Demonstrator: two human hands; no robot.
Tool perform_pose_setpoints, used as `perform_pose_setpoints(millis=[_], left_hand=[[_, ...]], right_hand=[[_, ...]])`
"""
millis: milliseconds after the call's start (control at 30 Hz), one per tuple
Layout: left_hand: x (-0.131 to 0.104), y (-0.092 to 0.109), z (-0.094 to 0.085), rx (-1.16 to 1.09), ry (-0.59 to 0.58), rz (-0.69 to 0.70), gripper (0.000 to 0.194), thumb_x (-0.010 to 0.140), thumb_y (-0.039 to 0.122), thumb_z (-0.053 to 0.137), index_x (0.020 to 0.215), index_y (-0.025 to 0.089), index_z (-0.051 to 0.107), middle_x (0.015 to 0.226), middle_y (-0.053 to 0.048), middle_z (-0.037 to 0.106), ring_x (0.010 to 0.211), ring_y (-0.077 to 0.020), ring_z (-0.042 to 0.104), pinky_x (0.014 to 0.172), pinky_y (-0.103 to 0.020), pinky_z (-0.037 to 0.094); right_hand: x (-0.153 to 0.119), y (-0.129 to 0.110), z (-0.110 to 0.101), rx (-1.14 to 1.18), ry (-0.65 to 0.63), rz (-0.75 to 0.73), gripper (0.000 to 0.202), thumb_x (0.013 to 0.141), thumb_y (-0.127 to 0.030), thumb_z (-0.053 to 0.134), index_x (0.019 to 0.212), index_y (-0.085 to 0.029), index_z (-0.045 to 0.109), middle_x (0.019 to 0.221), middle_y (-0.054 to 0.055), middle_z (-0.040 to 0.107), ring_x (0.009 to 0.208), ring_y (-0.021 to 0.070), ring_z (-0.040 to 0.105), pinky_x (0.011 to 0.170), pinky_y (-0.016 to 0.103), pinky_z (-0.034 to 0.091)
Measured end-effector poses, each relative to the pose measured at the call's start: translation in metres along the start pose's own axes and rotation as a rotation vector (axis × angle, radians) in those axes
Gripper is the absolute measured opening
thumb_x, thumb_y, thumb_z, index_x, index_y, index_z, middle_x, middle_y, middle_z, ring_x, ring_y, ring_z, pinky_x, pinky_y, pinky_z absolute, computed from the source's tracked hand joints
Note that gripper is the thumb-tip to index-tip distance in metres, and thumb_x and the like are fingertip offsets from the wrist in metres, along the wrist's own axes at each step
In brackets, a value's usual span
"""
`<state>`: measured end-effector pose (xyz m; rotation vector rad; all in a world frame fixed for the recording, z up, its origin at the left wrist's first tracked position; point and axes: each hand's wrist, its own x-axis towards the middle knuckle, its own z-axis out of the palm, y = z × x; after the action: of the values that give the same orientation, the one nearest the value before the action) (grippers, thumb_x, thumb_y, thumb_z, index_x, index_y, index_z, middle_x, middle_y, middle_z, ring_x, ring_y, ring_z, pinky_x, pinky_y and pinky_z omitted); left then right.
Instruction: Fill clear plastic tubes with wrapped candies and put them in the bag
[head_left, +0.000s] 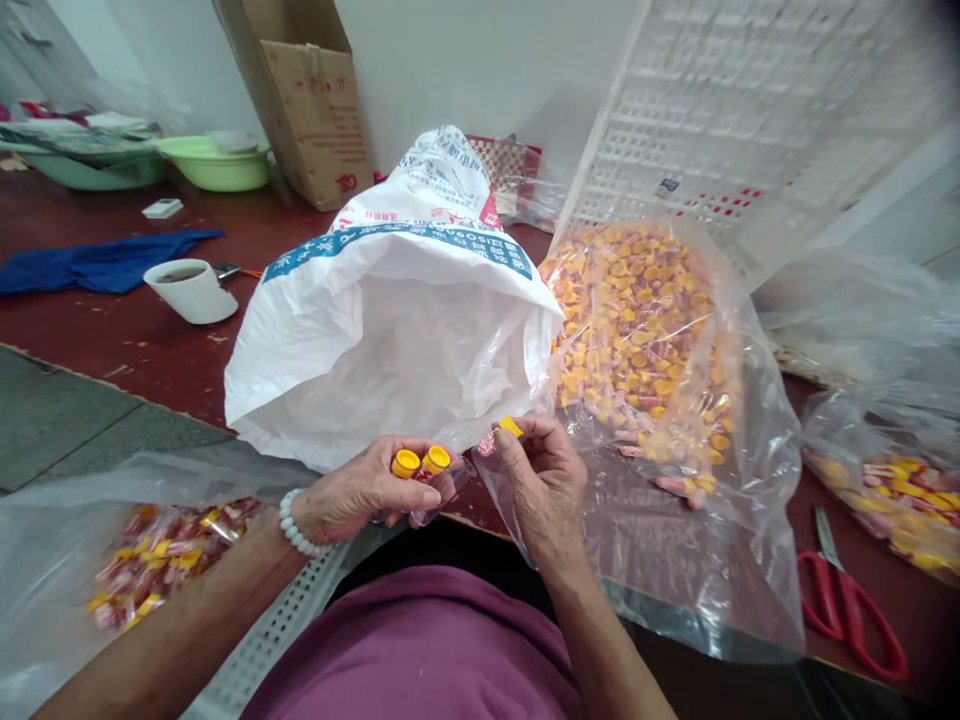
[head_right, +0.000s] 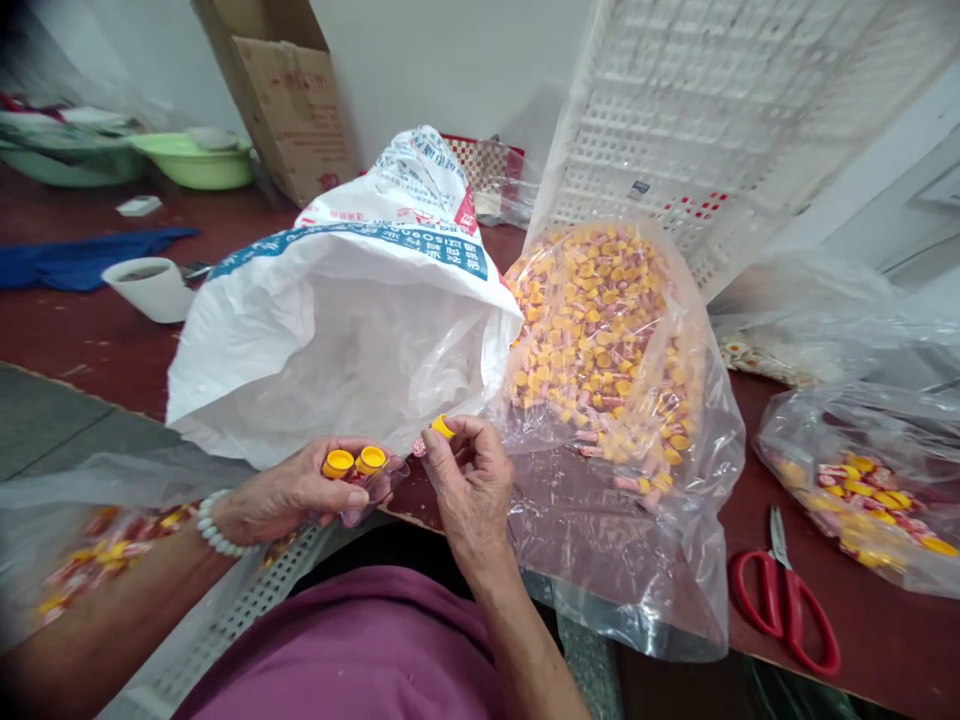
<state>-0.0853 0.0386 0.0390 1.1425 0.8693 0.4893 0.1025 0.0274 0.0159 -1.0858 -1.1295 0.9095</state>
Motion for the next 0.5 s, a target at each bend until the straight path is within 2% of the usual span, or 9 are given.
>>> perform_pose_setpoints(millis=[67,167,267,333,400,500], left_hand=[[0.0,-0.006,0.004,-0.017,0.007,0.036,0.032,0.071,0.025,0.065,0.101,0.015,0.06,0.083,-0.004,0.056,0.057,-0.0079,0.049,0.041,-0.016,0.026],[0.002,-0.009,0.008,-0.03,0.038,0.084,0.025,0.071,0.022,0.064,0.094,0.015,0.061,0.077,-0.002,0.054,0.056,-0.008,0.048,0.041,-0.016,0.028],[0.004,-0.009,0.011,-0.076,0.078,0.124,0.02,0.071,0.023,0.065,0.089,0.014,0.06,0.07,-0.001,0.051,0.054,-0.0078,0.046,0.042,-0.016,0.028],[0.005,-0.009,0.013,-0.12,0.097,0.126,0.019,0.072,0.024,0.065,0.087,0.013,0.059,0.068,0.0,0.05,0.053,-0.0074,0.044,0.041,-0.016,0.027],[0.007,-0.009,0.016,-0.146,0.108,0.128,0.018,0.073,0.024,0.065,0.085,0.013,0.059,0.067,0.0,0.049,0.053,-0.007,0.042,0.042,-0.017,0.026],[0.012,-0.008,0.023,-0.194,0.124,0.176,0.016,0.071,0.022,0.067,0.079,0.011,0.058,0.065,0.0,0.049,0.056,-0.0072,0.043,0.046,-0.017,0.03]], right_hand=[[-0.004,0.0,0.004,0.022,-0.054,0.028,0.02,0.081,-0.035,0.061,0.089,-0.019,0.053,0.074,-0.001,0.064,0.066,0.012,0.06,0.063,0.027,0.049],[-0.008,-0.002,0.003,-0.141,-0.091,-0.024,0.018,0.083,-0.035,0.059,0.088,-0.018,0.055,0.073,-0.001,0.062,0.065,0.0113,0.058,0.062,0.026,0.048],[-0.01,-0.005,-0.002,-0.379,-0.267,-0.259,0.027,0.079,-0.04,0.063,0.095,-0.019,0.055,0.086,0.003,0.063,0.079,0.0153,0.058,0.072,0.031,0.048],[-0.012,-0.004,-0.004,-0.52,-0.362,-0.446,0.053,0.068,-0.046,0.072,0.107,-0.018,0.05,0.103,0.008,0.061,0.093,0.0207,0.056,0.081,0.037,0.047],[-0.015,-0.001,-0.003,-0.638,-0.352,-0.562,0.07,0.06,-0.049,0.077,0.113,-0.017,0.045,0.109,0.011,0.058,0.098,0.0242,0.054,0.083,0.041,0.046],[-0.016,0.003,0.002,-0.742,-0.262,-0.628,0.055,0.064,-0.041,0.074,0.104,-0.017,0.045,0.095,0.009,0.06,0.086,0.0229,0.056,0.075,0.039,0.047]])
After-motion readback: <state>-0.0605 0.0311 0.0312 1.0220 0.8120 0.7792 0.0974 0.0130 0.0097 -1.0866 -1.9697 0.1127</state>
